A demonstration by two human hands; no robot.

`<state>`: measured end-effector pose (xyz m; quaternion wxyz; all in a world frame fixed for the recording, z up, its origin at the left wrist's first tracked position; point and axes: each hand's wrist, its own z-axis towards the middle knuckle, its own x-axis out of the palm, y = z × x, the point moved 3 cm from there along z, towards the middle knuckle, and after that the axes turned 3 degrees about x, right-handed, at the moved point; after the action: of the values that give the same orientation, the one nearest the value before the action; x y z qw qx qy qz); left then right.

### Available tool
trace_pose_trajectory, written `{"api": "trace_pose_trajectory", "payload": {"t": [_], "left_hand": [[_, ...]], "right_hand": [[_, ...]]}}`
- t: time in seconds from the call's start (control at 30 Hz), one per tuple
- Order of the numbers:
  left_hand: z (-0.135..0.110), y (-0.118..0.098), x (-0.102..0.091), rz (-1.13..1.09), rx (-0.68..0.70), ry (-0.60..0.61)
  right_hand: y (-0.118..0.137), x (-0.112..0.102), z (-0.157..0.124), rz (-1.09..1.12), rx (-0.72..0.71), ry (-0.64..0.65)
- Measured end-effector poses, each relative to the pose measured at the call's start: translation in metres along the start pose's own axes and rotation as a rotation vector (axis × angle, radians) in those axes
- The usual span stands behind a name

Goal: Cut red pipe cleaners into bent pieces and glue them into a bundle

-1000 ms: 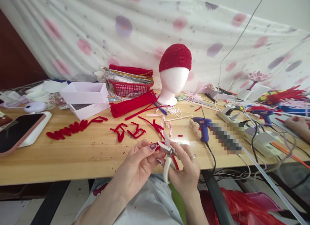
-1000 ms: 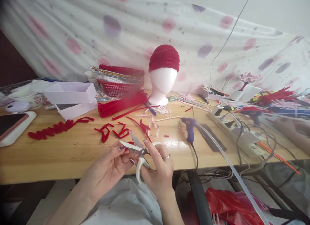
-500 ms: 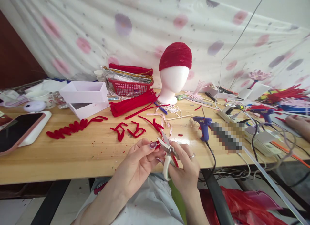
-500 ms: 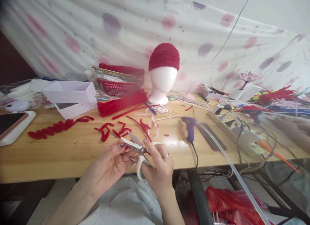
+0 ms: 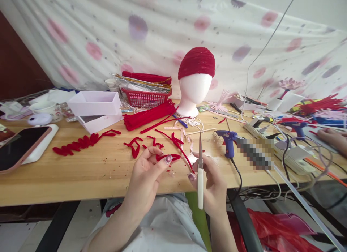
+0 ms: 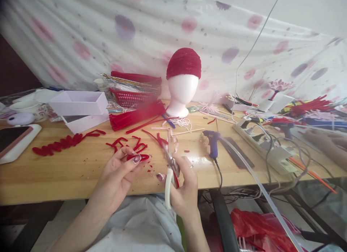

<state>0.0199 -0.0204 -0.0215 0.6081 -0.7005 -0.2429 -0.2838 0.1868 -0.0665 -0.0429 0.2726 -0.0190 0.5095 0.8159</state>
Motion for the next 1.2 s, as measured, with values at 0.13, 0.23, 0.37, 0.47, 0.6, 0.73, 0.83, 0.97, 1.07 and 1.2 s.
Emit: {"api": "trace_pose_trajectory", "payload": {"t": [0.13,0.23,0.37,0.47,0.6,0.73,0.83,0.97,1.07,1.2], "left_hand": [[0.008,0.0,-0.009,0.174,0.144,-0.064],[0.013,0.0,-0.017,0.294,0.207,-0.116],[0.015,-0.001,-0.021,0.356,0.229,-0.134],[0.014,-0.001,-0.023,0.39,0.239,-0.125],[0.011,0.002,-0.024,0.472,0.266,-0.11],[0.006,0.006,-0.019,0.523,0.234,-0.023],[0.002,0.006,-0.012,0.576,0.209,0.076],[-0.001,0.005,-0.008,0.601,0.167,0.155],[-0.001,0.006,-0.009,0.594,0.15,0.16],[0.002,0.011,-0.012,0.561,0.095,0.188]], "right_hand": [[-0.018,-0.006,0.009,-0.232,0.172,-0.045],[-0.037,-0.019,0.015,-0.657,0.175,-0.076],[-0.056,-0.032,0.019,-0.99,0.053,-0.09],[-0.059,-0.035,0.02,-1.06,0.024,-0.069],[-0.037,-0.036,0.02,-0.784,0.027,-0.185],[-0.003,-0.02,0.014,-0.119,-0.097,-0.114],[0.011,-0.004,0.008,0.157,-0.105,0.031],[0.012,-0.001,0.005,0.21,-0.055,-0.038],[0.01,-0.005,0.008,0.204,-0.066,-0.049],[0.011,-0.009,0.01,0.157,-0.205,-0.049]]}}
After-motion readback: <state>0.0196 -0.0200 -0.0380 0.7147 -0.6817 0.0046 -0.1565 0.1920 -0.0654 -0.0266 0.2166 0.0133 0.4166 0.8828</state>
